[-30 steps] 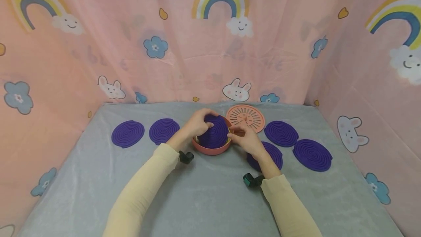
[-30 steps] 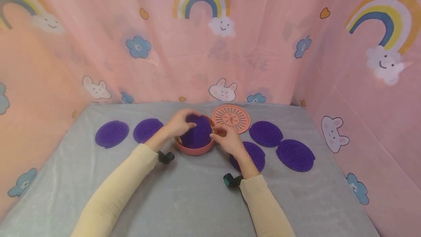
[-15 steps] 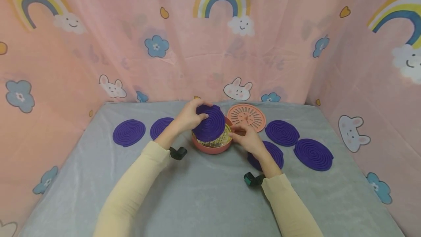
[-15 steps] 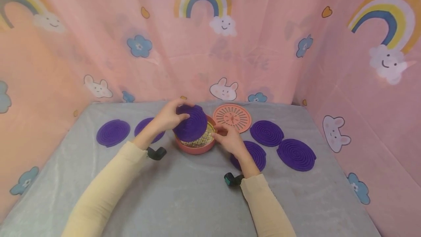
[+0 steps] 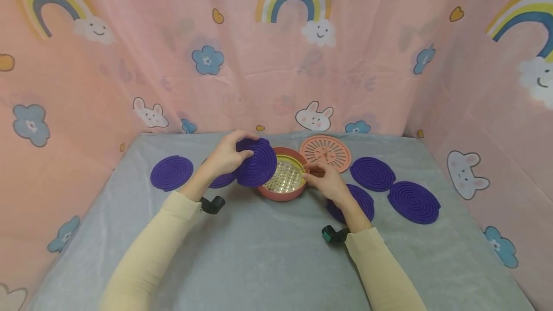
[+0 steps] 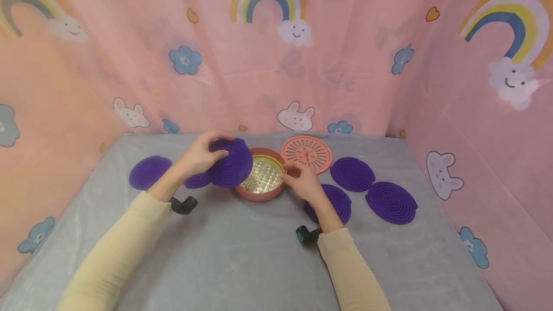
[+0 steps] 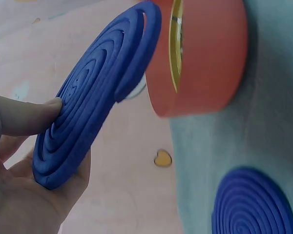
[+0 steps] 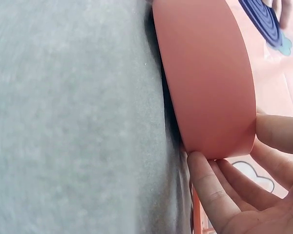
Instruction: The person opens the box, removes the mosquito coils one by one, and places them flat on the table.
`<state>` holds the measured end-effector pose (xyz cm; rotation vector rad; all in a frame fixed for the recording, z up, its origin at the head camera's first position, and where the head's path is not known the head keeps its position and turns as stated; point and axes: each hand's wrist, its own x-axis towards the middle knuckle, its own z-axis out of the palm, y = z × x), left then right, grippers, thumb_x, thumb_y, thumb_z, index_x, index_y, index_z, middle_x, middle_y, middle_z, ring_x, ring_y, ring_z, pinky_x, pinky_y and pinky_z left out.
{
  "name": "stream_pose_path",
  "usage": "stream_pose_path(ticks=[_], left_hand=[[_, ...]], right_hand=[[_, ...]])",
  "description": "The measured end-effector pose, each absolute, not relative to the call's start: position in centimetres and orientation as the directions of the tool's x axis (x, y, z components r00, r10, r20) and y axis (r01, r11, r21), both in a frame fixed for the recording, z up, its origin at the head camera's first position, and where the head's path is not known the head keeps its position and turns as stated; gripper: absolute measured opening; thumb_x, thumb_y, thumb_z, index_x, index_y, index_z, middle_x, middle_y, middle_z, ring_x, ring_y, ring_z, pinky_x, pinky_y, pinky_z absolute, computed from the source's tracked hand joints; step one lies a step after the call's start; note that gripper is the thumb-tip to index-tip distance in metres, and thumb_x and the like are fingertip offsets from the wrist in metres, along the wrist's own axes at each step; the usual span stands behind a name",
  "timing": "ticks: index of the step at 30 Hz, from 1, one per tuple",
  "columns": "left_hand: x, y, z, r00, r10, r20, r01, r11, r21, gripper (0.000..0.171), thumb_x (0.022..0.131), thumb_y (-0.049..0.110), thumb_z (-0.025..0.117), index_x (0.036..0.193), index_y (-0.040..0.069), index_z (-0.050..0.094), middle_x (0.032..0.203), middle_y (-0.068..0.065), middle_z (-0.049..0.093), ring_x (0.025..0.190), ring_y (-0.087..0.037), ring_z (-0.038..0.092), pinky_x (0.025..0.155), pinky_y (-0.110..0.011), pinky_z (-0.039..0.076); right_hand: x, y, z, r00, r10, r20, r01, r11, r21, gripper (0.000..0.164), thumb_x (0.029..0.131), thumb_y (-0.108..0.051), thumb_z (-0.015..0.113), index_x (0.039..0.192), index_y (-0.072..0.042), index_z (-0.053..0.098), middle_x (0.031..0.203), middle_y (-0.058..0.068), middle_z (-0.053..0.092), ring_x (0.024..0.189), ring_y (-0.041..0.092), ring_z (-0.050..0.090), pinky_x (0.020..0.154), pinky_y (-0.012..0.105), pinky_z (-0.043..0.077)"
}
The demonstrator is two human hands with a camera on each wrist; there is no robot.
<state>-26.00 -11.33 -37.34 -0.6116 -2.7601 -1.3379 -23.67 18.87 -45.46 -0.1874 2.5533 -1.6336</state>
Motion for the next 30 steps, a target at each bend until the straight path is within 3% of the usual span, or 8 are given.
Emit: stream_pose_path(ticks=[15,25,30], left_hand=[[-24.0,-17.1,-37.1,-0.959,0.252,0.128,0.258,0.595,0.761,0.04,0.097,0.004,0.066,0.136,0.008,0.062,0.146,-0.014,0.054,0.144,-0.037,0.037,0.118,-0.059,0.026],[-22.7,-20.1,-37.8,-0.983,0.168,0.079,0.168,0.628,0.76,0.04,0.099,0.008,0.065,0.138,0.01,0.06,0.15,-0.016,0.049,0.143,-0.044,0.037,0.115,-0.063,0.029],[-22.0,-21.6,-38.6,-0.988,0.134,0.076,0.142,0.601,0.787,0.041,0.098,0.005,0.065,0.139,0.008,0.059,0.149,-0.018,0.05,0.139,-0.048,0.04,0.111,-0.063,0.036]], right_hand=[[-23.6,18.7,-45.4,-0.988,-0.147,-0.034,-0.032,0.426,-0.904,0.04,0.098,-0.021,0.071,0.132,-0.002,0.063,0.127,0.018,0.066,0.118,0.032,0.061,0.095,0.045,0.054],[-23.7,18.7,-45.3,-0.989,-0.147,-0.031,-0.036,0.43,-0.902,0.039,0.098,-0.019,0.071,0.132,-0.002,0.063,0.127,0.018,0.066,0.119,0.033,0.061,0.095,0.045,0.054],[-23.7,18.7,-45.3,-0.988,-0.151,-0.029,-0.039,0.427,-0.903,0.04,0.098,-0.019,0.071,0.132,-0.001,0.063,0.127,0.018,0.066,0.119,0.033,0.061,0.095,0.044,0.054]])
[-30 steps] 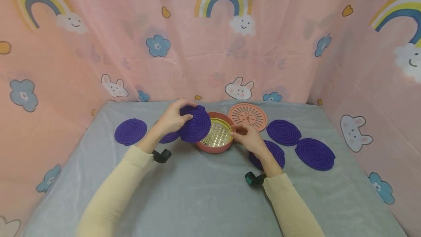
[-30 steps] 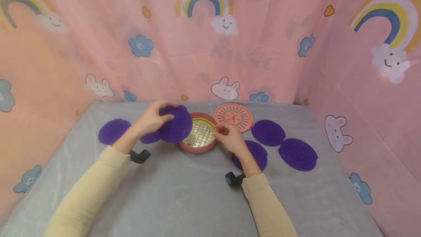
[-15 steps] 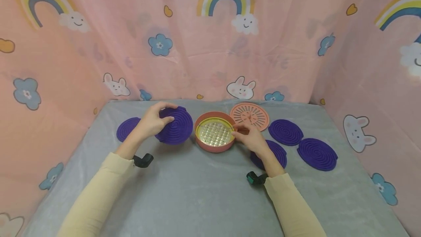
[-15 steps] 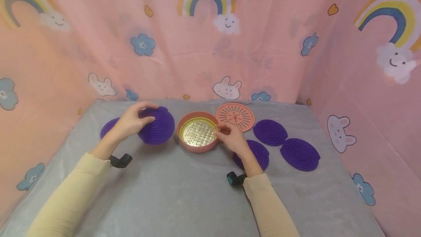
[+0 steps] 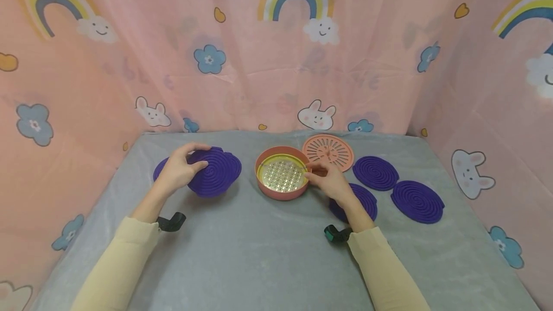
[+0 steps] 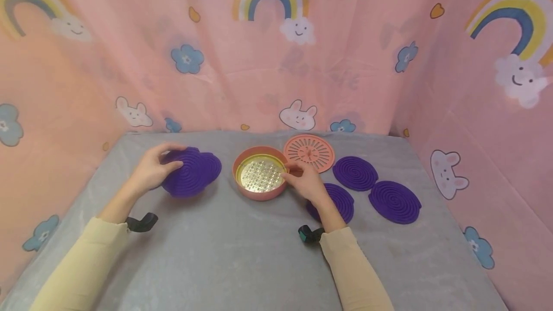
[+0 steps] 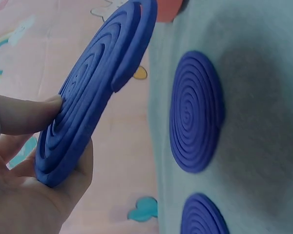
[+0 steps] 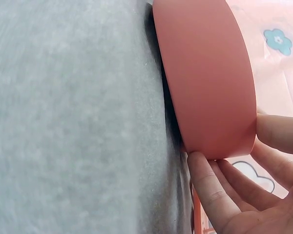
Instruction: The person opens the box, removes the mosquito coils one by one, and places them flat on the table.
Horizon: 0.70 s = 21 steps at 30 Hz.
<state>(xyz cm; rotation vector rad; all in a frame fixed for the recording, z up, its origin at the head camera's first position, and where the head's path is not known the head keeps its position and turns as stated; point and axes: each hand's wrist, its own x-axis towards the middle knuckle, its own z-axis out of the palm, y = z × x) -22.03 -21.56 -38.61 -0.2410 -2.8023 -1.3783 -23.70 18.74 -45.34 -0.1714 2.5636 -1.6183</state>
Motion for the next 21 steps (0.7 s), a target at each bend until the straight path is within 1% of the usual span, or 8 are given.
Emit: stream_pose_path(ticks=[2,4,8,13,18,21], left_hand=[[-21.7,-22.2,-39.0,-0.989,0.125,0.078,0.136,0.585,0.8,0.041,0.098,0.004,0.065,0.139,0.006,0.059,0.149,-0.019,0.05,0.137,-0.047,0.043,0.11,-0.062,0.038],[-21.4,-22.7,-39.4,-0.99,0.117,0.072,0.127,0.571,0.811,0.042,0.098,0.003,0.065,0.139,0.004,0.058,0.149,-0.021,0.049,0.137,-0.046,0.043,0.111,-0.062,0.036],[-20.7,-23.8,-40.3,-0.994,0.089,0.058,0.098,0.567,0.818,0.042,0.097,0.002,0.065,0.138,0.002,0.058,0.149,-0.023,0.049,0.14,-0.047,0.038,0.113,-0.065,0.031],[-20.0,-24.9,-41.3,-0.998,0.057,0.031,0.058,0.563,0.824,0.041,0.097,0.001,0.065,0.137,0.002,0.058,0.15,-0.024,0.047,0.138,-0.048,0.041,0.112,-0.064,0.033],[-19.6,-25.9,-42.2,-0.999,0.053,-0.002,0.028,0.559,0.829,0.042,0.096,0.0,0.064,0.137,-0.001,0.058,0.154,-0.027,0.04,0.145,-0.048,0.03,0.116,-0.065,0.026],[-19.4,-26.5,-42.6,-0.999,0.043,-0.018,0.01,0.556,0.831,0.043,0.096,0.0,0.064,0.138,-0.001,0.057,0.156,-0.028,0.037,0.147,-0.048,0.025,0.117,-0.066,0.023]], right_hand=[[-23.7,18.7,-45.3,-0.988,-0.151,-0.026,-0.041,0.426,-0.904,0.039,0.098,-0.019,0.071,0.132,-0.001,0.063,0.128,0.019,0.065,0.119,0.033,0.061,0.095,0.045,0.054],[-23.7,18.7,-45.4,-0.988,-0.152,-0.022,-0.046,0.428,-0.903,0.039,0.098,-0.019,0.071,0.132,-0.001,0.063,0.128,0.019,0.065,0.119,0.033,0.061,0.095,0.045,0.054],[-23.7,18.8,-45.5,-0.988,-0.153,-0.018,-0.05,0.429,-0.902,0.038,0.098,-0.018,0.07,0.131,-0.001,0.063,0.129,0.019,0.064,0.12,0.033,0.061,0.096,0.046,0.054],[-23.7,18.8,-45.5,-0.989,-0.146,-0.023,-0.043,0.43,-0.902,0.037,0.098,-0.017,0.07,0.131,-0.002,0.063,0.13,0.019,0.064,0.12,0.034,0.06,0.095,0.045,0.054],[-23.8,18.8,-45.6,-0.988,-0.15,-0.028,-0.038,0.42,-0.907,0.038,0.098,-0.017,0.07,0.131,-0.001,0.063,0.13,0.019,0.064,0.12,0.034,0.06,0.093,0.042,0.055],[-23.8,18.7,-45.6,-0.988,-0.151,-0.024,-0.042,0.42,-0.907,0.038,0.098,-0.017,0.07,0.131,-0.001,0.063,0.13,0.019,0.064,0.12,0.034,0.06,0.094,0.043,0.055]])
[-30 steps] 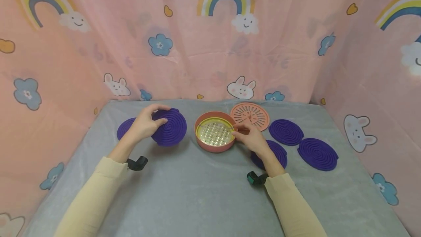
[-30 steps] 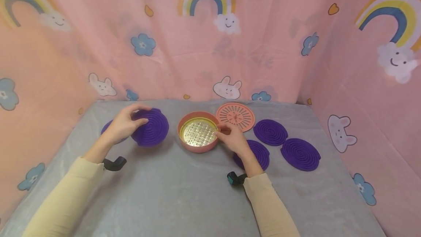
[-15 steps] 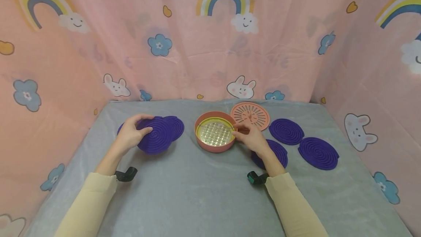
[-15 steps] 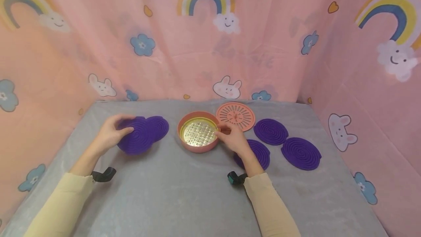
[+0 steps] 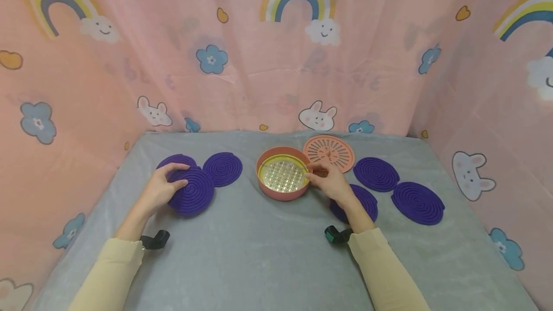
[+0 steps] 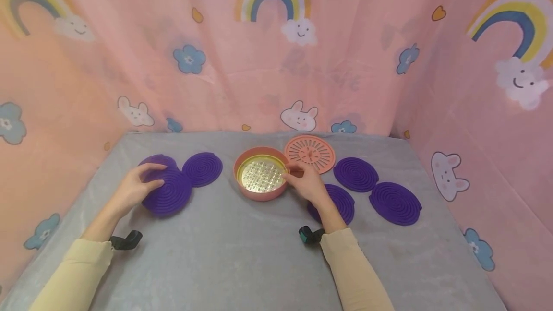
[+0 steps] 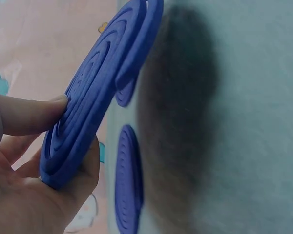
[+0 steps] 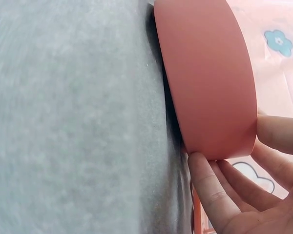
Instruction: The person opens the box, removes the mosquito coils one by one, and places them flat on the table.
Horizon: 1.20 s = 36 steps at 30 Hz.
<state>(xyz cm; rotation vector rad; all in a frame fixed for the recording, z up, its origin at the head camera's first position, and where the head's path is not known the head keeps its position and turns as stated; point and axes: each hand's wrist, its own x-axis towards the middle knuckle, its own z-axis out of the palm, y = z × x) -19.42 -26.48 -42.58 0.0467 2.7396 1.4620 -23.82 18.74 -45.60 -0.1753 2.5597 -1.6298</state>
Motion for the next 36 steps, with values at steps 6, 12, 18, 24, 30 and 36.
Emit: stream_pose_path(ticks=[6,12,18,24,30,36], left_hand=[[-19.2,-27.1,-43.4,-0.998,0.025,-0.065,-0.04,0.563,0.825,0.045,0.097,0.002,0.064,0.14,-0.001,0.055,0.155,-0.029,0.036,0.148,-0.05,0.021,0.116,-0.069,0.02],[-18.8,-27.6,-43.8,-0.993,0.013,-0.116,-0.089,0.558,0.825,0.044,0.096,0.001,0.064,0.139,-0.002,0.055,0.156,-0.031,0.033,0.147,-0.051,0.021,0.115,-0.07,0.02],[-18.8,-27.6,-44.1,-0.986,0.026,-0.164,-0.122,0.555,0.823,0.044,0.096,0.002,0.064,0.139,-0.002,0.054,0.154,-0.032,0.034,0.145,-0.05,0.025,0.115,-0.068,0.022],[-19.0,-27.2,-44.5,-0.984,0.053,-0.171,-0.106,0.598,0.795,0.048,0.097,0.004,0.064,0.142,-0.004,0.049,0.152,-0.032,0.038,0.144,-0.051,0.027,0.116,-0.067,0.022],[-19.2,-26.6,-44.7,-0.987,0.074,-0.139,-0.053,0.673,0.738,0.051,0.097,0.008,0.066,0.143,-0.004,0.048,0.15,-0.032,0.041,0.144,-0.052,0.028,0.115,-0.068,0.021],[-19.1,-25.7,-44.3,-0.991,0.088,-0.097,0.004,0.759,0.651,0.051,0.097,0.012,0.066,0.142,-0.004,0.05,0.147,-0.032,0.045,0.14,-0.052,0.035,0.114,-0.067,0.027]], right_hand=[[-23.6,18.6,-45.5,-0.988,-0.153,-0.016,-0.051,0.423,-0.905,0.038,0.098,-0.016,0.07,0.132,-0.001,0.063,0.129,0.019,0.064,0.12,0.034,0.06,0.095,0.046,0.054],[-23.7,18.5,-45.5,-0.987,-0.162,-0.009,-0.06,0.418,-0.906,0.038,0.098,-0.016,0.07,0.131,0.0,0.063,0.128,0.02,0.064,0.119,0.034,0.061,0.094,0.045,0.055],[-23.7,18.6,-45.5,-0.986,-0.168,0.003,-0.073,0.415,-0.907,0.037,0.098,-0.015,0.07,0.131,0.0,0.063,0.13,0.02,0.064,0.119,0.034,0.061,0.094,0.045,0.054],[-23.7,18.6,-45.5,-0.986,-0.167,-0.001,-0.07,0.418,-0.906,0.037,0.098,-0.015,0.07,0.131,0.0,0.063,0.13,0.02,0.064,0.119,0.034,0.061,0.094,0.044,0.054],[-23.7,18.6,-45.4,-0.986,-0.164,-0.011,-0.059,0.416,-0.908,0.038,0.098,-0.016,0.07,0.132,0.0,0.063,0.131,0.02,0.063,0.12,0.033,0.061,0.094,0.043,0.054],[-23.7,18.7,-45.2,-0.986,-0.167,-0.02,-0.053,0.422,-0.905,0.039,0.098,-0.017,0.07,0.132,-0.001,0.062,0.131,0.02,0.063,0.12,0.033,0.06,0.095,0.043,0.054]])
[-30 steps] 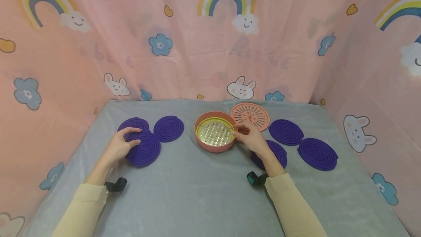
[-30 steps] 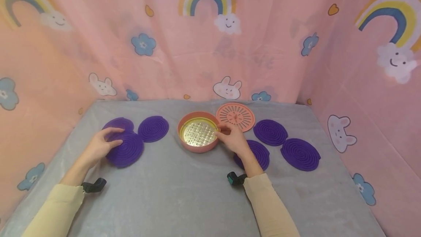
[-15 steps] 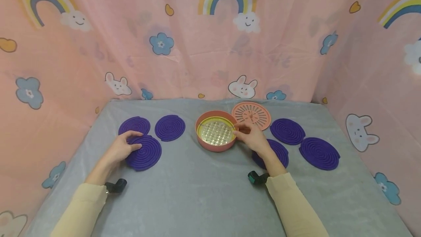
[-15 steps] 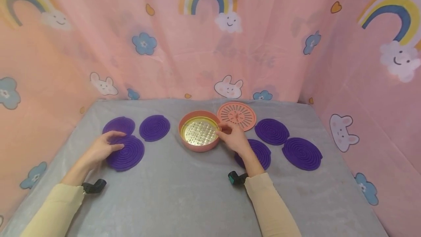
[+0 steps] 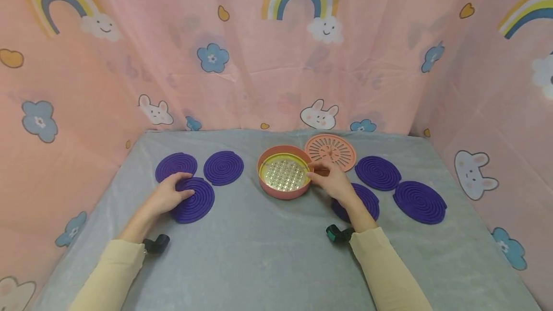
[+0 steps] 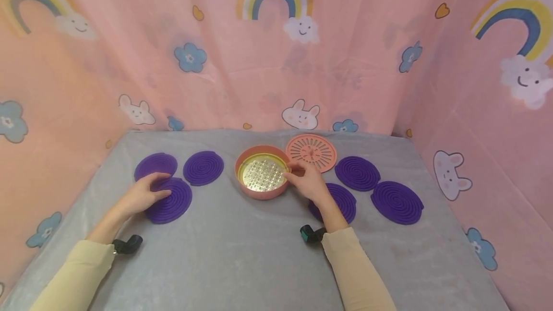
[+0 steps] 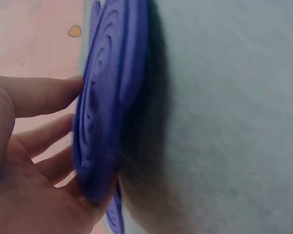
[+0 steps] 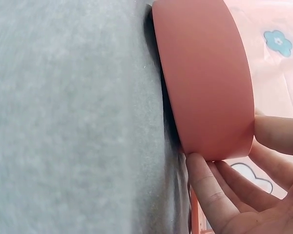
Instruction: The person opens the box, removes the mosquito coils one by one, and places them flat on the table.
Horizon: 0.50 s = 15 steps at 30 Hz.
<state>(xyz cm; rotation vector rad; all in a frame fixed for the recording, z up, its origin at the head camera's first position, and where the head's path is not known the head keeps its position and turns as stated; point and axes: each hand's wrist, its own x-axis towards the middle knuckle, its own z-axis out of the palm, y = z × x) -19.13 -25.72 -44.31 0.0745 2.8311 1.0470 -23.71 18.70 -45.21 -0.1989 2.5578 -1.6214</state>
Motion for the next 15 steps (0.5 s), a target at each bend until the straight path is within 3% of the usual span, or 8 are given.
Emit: stream_pose_path(ticks=[9,15], left_hand=[[-19.0,-25.2,-43.5,-0.992,0.103,-0.074,0.028,0.75,0.661,0.048,0.102,0.015,0.061,0.144,-0.006,0.049,0.145,-0.03,0.049,0.136,-0.049,0.042,0.112,-0.063,0.034],[-19.4,-25.1,-42.4,-0.994,0.11,0.015,0.09,0.714,0.695,0.042,0.104,0.014,0.058,0.141,-0.005,0.052,0.14,-0.028,0.054,0.13,-0.048,0.05,0.108,-0.06,0.041]], right_hand=[[-23.5,19.0,-45.0,-0.986,-0.16,-0.037,-0.038,0.439,-0.898,0.04,0.098,-0.02,0.07,0.133,-0.001,0.062,0.131,0.019,0.063,0.121,0.033,0.06,0.097,0.046,0.053],[-23.7,19.2,-44.7,-0.988,-0.157,-0.011,-0.061,0.446,-0.893,0.037,0.099,-0.02,0.069,0.131,-0.002,0.064,0.13,0.018,0.064,0.123,0.033,0.059,0.098,0.048,0.052]])
